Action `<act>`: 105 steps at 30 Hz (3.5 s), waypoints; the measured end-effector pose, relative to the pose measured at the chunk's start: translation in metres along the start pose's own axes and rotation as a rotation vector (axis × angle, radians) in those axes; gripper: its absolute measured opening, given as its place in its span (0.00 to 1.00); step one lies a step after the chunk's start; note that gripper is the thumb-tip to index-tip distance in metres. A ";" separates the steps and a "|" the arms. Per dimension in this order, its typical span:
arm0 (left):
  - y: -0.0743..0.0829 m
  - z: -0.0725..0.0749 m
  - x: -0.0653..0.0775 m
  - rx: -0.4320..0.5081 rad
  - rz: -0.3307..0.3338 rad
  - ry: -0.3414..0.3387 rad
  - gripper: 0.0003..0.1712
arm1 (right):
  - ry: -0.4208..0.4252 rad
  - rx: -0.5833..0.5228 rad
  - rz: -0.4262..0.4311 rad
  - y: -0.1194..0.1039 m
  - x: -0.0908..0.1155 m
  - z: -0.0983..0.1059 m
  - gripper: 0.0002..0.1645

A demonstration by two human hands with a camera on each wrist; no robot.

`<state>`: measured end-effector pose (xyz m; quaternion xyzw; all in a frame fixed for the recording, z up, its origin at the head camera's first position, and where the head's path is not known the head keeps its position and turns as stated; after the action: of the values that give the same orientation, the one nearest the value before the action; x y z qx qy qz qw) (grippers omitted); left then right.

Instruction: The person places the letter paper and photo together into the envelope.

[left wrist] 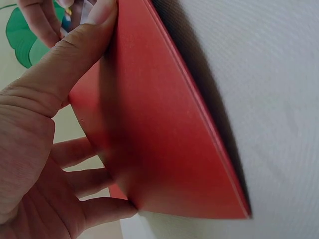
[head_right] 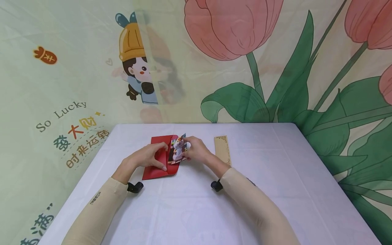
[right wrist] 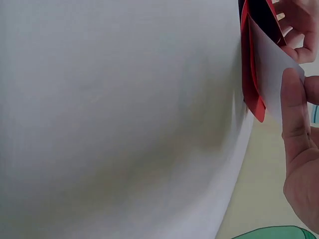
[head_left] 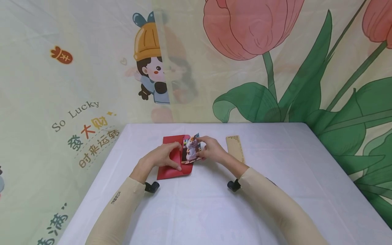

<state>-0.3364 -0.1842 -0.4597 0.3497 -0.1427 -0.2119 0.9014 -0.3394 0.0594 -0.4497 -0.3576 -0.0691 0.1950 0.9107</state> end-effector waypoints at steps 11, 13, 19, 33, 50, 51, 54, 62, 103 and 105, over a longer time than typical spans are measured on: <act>-0.001 0.001 0.000 0.007 -0.018 -0.003 0.49 | -0.038 0.083 0.011 -0.011 -0.003 -0.007 0.41; -0.001 0.001 0.000 0.003 -0.025 -0.004 0.49 | -0.040 0.109 0.013 -0.012 -0.004 -0.008 0.41; -0.001 0.001 0.001 0.001 -0.025 -0.003 0.48 | -0.055 0.151 0.046 -0.014 -0.006 -0.012 0.42; 0.000 0.001 0.000 0.003 -0.032 -0.006 0.50 | -0.098 0.165 0.099 -0.020 -0.009 -0.025 0.43; 0.000 0.000 0.000 0.005 -0.019 0.003 0.48 | -0.059 0.193 0.068 -0.017 -0.009 -0.027 0.44; 0.000 0.000 0.000 0.003 -0.021 0.003 0.48 | -0.055 0.199 0.072 -0.016 -0.009 -0.027 0.43; 0.000 0.000 0.000 0.001 -0.024 0.003 0.48 | -0.051 0.204 0.085 -0.016 -0.010 -0.027 0.40; 0.000 0.001 0.000 0.001 -0.020 0.001 0.49 | -0.066 0.198 0.112 -0.016 -0.010 -0.029 0.39; 0.001 0.001 0.000 0.004 -0.036 -0.003 0.45 | -0.114 0.210 0.130 -0.022 -0.011 -0.037 0.38; 0.001 0.001 0.000 0.006 -0.035 -0.004 0.45 | -0.113 0.211 0.123 -0.022 -0.011 -0.038 0.39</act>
<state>-0.3361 -0.1838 -0.4584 0.3543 -0.1388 -0.2281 0.8962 -0.3332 0.0165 -0.4622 -0.2520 -0.0774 0.2764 0.9242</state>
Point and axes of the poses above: each hand's wrist, its own x-axis away from the middle knuckle, its own z-axis out of the back of the hand, y = z × x, the point moved 3 cm from there along -x, towards the middle knuckle, and after that the axes turned 13 degrees about x, right-handed, at the moved point
